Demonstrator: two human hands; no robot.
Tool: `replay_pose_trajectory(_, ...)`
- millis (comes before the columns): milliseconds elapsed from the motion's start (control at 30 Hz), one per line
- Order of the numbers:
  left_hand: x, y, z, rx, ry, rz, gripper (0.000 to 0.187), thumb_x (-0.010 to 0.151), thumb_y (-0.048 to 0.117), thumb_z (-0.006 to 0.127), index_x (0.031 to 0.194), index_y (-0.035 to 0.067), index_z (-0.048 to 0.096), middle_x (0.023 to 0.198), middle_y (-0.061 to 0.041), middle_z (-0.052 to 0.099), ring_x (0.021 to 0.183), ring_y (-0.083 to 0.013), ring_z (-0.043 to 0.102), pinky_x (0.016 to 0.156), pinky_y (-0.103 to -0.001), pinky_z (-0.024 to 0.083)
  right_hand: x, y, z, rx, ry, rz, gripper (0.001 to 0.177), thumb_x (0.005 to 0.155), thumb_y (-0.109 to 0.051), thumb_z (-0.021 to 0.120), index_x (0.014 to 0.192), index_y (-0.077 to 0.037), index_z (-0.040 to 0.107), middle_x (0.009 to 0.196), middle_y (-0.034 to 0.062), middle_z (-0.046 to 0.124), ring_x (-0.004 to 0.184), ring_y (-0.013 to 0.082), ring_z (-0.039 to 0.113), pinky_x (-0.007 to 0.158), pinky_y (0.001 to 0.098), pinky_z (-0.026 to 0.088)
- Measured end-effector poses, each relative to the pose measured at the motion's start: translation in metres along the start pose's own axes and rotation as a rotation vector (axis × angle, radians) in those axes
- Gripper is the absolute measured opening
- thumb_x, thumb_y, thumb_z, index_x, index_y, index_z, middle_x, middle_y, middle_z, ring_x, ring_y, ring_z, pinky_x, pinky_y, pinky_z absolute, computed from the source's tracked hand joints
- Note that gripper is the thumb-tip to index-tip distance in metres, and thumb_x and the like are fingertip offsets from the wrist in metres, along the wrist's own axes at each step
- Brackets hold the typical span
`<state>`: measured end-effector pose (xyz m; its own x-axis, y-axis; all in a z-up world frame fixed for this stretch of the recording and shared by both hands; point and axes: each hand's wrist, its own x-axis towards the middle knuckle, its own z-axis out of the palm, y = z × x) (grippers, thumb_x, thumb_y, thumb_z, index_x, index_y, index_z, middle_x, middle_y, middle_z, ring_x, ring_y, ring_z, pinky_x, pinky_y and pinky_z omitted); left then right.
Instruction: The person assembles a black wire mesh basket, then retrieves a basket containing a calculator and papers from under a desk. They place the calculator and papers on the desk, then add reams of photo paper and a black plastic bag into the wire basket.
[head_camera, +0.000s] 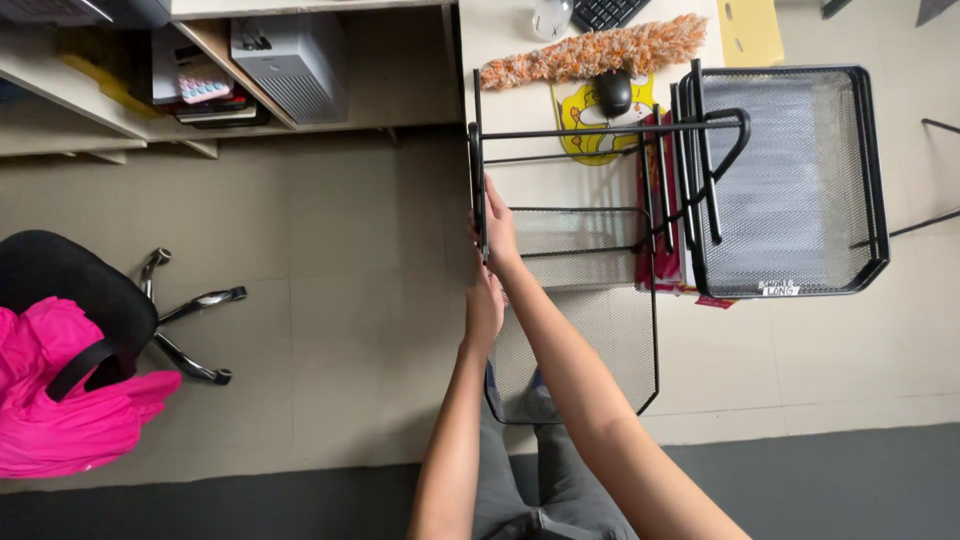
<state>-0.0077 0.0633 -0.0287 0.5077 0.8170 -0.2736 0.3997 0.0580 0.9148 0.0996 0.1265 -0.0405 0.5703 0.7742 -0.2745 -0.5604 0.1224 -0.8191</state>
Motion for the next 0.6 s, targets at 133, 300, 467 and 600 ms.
replay_pose_trajectory(133,0.006,-0.015,0.006,0.036,0.005,0.094,0.063,0.107,0.01,0.039,0.165,0.012,0.014,0.089,-0.019,0.068,0.061,-0.0249,0.063,0.055,-0.042,0.053,0.003,-0.009,0.002,0.03,0.01,-0.015,0.053,0.111,-0.023,0.046,0.163,-0.016,0.035,0.066,-0.0034,0.043,0.049,0.0069,0.037,0.044,0.0233,0.033)
replay_pose_trajectory(300,0.0,-0.04,0.016,0.146,-0.034,-0.094,0.063,0.11,0.02,0.041,0.166,0.019,0.012,0.092,-0.021,0.07,0.065,-0.0227,0.068,0.056,-0.039,0.052,0.008,-0.001,-0.002,0.048,-0.041,-0.017,0.051,0.11,-0.024,0.045,0.16,-0.016,0.037,0.059,-0.0037,0.036,0.044,0.0072,0.035,0.04,0.0237,0.03)
replay_pose_trajectory(467,-0.01,-0.016,0.009,0.031,-0.014,-0.046,0.065,0.107,0.015,0.041,0.164,0.021,0.012,0.1,-0.019,0.072,0.062,-0.0252,0.069,0.052,-0.039,0.056,0.011,0.01,-0.009,0.077,-0.041,-0.046,0.05,0.112,-0.023,0.046,0.16,-0.014,0.04,0.063,-0.0031,0.04,0.046,0.0076,0.035,0.041,0.0246,0.032)
replay_pose_trajectory(600,-0.016,-0.027,0.012,0.079,0.051,0.124,0.068,0.106,0.011,0.043,0.165,0.021,0.012,0.106,-0.02,0.072,0.06,-0.0258,0.068,0.051,-0.039,0.054,0.015,0.011,-0.007,0.076,-0.054,-0.079,0.05,0.111,-0.024,0.047,0.159,-0.013,0.041,0.062,-0.004,0.039,0.045,0.0072,0.035,0.04,0.0241,0.032)
